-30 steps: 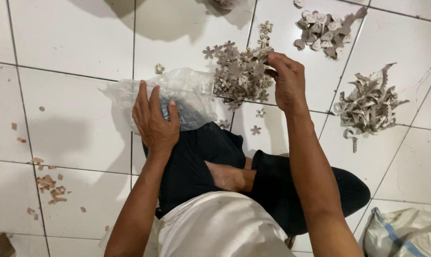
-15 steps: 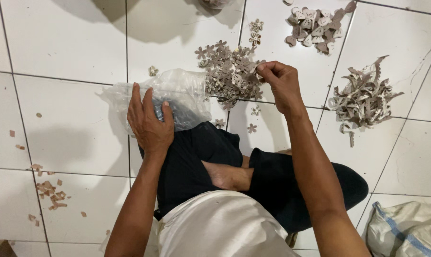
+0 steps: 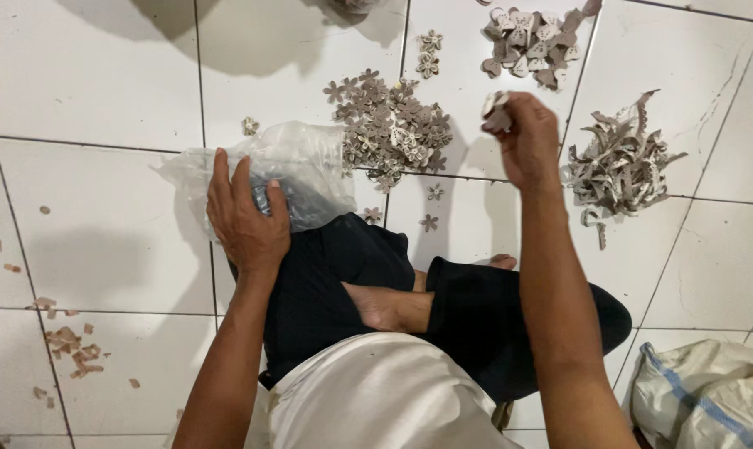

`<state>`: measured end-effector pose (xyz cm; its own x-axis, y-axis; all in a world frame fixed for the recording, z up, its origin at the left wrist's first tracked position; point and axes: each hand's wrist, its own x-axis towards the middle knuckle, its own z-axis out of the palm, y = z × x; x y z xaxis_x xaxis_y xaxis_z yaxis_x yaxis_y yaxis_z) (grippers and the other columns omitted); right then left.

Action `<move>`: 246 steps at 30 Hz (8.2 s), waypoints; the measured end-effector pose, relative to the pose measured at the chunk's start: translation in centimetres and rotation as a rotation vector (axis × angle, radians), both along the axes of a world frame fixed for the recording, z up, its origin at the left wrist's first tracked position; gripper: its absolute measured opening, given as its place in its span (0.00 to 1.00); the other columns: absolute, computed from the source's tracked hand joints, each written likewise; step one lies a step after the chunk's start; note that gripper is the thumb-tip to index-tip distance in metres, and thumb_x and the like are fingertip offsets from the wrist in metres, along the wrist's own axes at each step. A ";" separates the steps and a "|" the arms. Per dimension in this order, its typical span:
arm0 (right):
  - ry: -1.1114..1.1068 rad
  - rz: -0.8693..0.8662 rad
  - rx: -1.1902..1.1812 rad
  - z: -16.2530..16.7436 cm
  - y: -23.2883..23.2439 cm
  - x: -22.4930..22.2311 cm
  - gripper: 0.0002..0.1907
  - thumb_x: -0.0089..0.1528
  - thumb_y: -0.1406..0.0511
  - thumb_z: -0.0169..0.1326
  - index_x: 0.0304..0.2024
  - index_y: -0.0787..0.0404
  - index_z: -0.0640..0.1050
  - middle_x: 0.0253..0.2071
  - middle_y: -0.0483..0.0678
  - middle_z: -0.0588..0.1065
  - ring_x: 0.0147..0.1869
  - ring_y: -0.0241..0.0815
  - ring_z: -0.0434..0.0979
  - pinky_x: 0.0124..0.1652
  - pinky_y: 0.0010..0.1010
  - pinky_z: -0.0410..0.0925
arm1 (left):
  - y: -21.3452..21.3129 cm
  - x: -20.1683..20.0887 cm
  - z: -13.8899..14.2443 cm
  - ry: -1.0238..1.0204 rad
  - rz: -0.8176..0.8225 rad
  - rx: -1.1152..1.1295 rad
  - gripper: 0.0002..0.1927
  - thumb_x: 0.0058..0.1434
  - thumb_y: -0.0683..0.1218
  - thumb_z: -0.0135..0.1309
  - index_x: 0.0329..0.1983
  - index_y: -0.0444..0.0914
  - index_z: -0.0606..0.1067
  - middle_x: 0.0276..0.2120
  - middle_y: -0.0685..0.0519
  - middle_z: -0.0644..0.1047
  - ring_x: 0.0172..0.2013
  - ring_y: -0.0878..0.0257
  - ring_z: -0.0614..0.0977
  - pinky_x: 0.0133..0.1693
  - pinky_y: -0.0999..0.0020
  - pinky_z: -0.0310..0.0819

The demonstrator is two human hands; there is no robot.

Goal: The person sits on a tiled floor and sorts small, flower-shaped decorative items by hand. They pick up the items from the floor, place them into a clear plastic bag, and then transfer the bag into a larger white sack. The person also gathers loose items from the floor into a pile.

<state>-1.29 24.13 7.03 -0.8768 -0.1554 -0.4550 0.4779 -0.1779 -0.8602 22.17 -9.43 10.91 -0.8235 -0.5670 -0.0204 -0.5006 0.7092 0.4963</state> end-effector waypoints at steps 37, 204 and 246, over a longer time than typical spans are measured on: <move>0.129 0.143 0.481 -1.9 -3.9 8.2 0.12 0.62 0.73 0.51 0.48 0.60 0.73 0.30 0.42 0.76 0.31 0.34 0.76 0.33 0.26 0.73 | -0.4 0.2 -0.9 0.033 -0.009 -0.022 0.24 0.70 0.50 0.54 0.66 0.34 0.72 0.73 0.41 0.63 0.69 0.44 0.66 0.67 0.43 0.58; -0.022 0.151 0.348 -4.5 -2.3 11.6 0.15 0.72 0.64 0.49 0.56 0.67 0.77 0.36 0.48 0.75 0.33 0.34 0.73 0.32 0.26 0.71 | -0.2 0.2 -1.0 0.052 0.000 0.024 0.23 0.68 0.49 0.55 0.63 0.32 0.74 0.72 0.42 0.65 0.69 0.45 0.68 0.67 0.46 0.59; 0.064 0.426 0.744 -5.1 -4.6 7.5 0.12 0.66 0.65 0.55 0.50 0.63 0.78 0.41 0.51 0.81 0.39 0.38 0.82 0.40 0.27 0.78 | -0.4 0.2 -1.0 0.040 0.010 0.051 0.24 0.69 0.49 0.54 0.64 0.33 0.73 0.72 0.42 0.65 0.68 0.45 0.68 0.66 0.45 0.59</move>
<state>6.25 19.50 1.94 -0.8390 -0.1579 -0.5207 0.3222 0.6270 -0.7093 22.32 -9.79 9.89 -0.8187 -0.5740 -0.0167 -0.4863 0.6775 0.5518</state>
